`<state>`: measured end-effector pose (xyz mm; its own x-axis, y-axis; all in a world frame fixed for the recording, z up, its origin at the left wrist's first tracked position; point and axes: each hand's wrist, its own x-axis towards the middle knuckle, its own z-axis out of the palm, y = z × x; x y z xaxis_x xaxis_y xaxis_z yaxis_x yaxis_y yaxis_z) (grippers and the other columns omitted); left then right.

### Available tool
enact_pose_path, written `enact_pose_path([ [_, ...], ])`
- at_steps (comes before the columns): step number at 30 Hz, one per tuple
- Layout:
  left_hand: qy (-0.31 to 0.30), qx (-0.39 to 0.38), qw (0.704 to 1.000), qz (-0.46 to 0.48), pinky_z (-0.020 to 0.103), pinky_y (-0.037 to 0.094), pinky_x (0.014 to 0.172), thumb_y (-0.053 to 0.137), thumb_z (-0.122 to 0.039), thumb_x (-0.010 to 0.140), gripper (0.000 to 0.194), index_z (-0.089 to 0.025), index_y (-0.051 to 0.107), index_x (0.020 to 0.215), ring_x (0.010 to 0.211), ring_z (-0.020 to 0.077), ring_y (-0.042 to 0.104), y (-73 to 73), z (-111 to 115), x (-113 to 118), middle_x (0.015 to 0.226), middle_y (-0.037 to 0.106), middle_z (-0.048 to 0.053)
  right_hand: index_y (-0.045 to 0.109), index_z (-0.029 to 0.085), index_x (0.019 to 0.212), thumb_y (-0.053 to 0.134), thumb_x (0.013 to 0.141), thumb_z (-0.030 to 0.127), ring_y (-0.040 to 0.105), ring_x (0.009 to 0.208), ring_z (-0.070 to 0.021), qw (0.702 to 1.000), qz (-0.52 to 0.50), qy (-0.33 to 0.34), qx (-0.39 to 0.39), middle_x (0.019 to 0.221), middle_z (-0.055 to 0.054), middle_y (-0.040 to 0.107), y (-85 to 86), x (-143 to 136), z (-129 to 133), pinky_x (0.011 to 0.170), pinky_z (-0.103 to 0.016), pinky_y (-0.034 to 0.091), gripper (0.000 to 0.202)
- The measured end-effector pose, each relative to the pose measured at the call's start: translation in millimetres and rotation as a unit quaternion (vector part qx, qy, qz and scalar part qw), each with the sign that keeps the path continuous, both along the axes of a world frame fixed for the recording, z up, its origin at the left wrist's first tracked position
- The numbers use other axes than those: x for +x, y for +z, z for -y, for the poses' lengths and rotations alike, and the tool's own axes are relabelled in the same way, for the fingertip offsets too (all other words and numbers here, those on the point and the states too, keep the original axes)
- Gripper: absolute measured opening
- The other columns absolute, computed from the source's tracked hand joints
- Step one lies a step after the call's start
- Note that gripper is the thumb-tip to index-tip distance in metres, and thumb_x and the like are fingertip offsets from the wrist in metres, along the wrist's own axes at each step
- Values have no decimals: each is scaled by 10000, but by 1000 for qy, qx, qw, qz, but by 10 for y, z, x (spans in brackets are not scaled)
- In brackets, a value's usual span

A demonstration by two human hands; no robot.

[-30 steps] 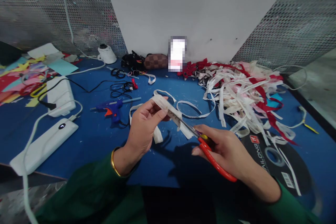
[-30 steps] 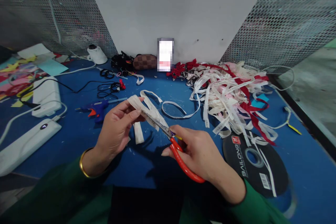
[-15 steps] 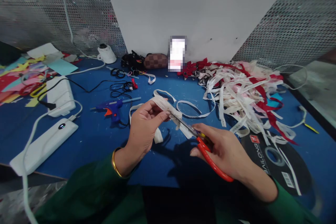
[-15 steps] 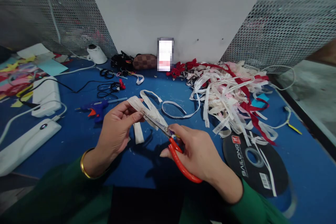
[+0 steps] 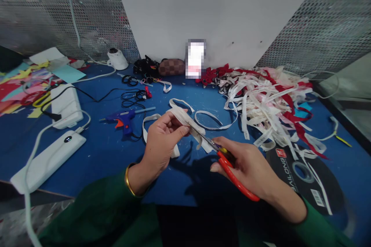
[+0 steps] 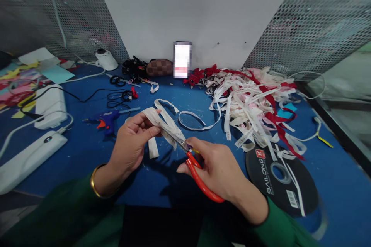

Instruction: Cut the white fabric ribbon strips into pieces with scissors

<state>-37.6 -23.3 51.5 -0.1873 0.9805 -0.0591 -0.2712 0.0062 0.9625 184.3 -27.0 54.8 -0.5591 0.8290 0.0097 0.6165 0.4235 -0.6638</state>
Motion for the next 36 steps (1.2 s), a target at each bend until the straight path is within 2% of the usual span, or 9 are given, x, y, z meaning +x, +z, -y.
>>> enact_pose_path([
  [7,3,3,1000,9,246,554,710,828,-192,700,399,-208,750,1091,780,134,647,8,-10,-6,865,737,15,659,194,1109,663,886,568,562,570,-119,1000,-14,4,-19,751,4,675,9,14,-10,526,-225,393,436],
  [11,0,-1,1000,15,247,552,711,839,-210,701,399,-202,753,1091,797,142,649,27,-7,-9,882,733,22,667,187,1106,658,886,578,575,580,-128,1000,-14,8,9,733,-3,676,-9,36,-11,529,-229,400,449],
  [18,0,9,1000,29,274,554,727,769,-287,809,251,-208,768,1047,827,158,665,39,-12,-52,1007,739,53,679,183,1103,646,894,581,600,590,-136,999,-17,8,31,730,-17,689,-18,23,-21,540,-229,418,451],
  [28,26,14,1000,2,274,556,701,828,-226,723,254,-220,787,973,764,146,659,26,-22,-36,883,746,24,659,194,1138,664,880,570,581,575,-131,999,-6,3,49,753,-11,693,-41,11,-18,526,-231,401,456],
  [36,8,8,1000,3,255,555,678,808,-185,714,329,-220,773,1039,760,140,660,13,9,30,865,744,17,636,193,1153,660,877,578,567,591,-137,999,4,2,34,798,-18,691,-30,-17,-8,537,-237,401,474],
])
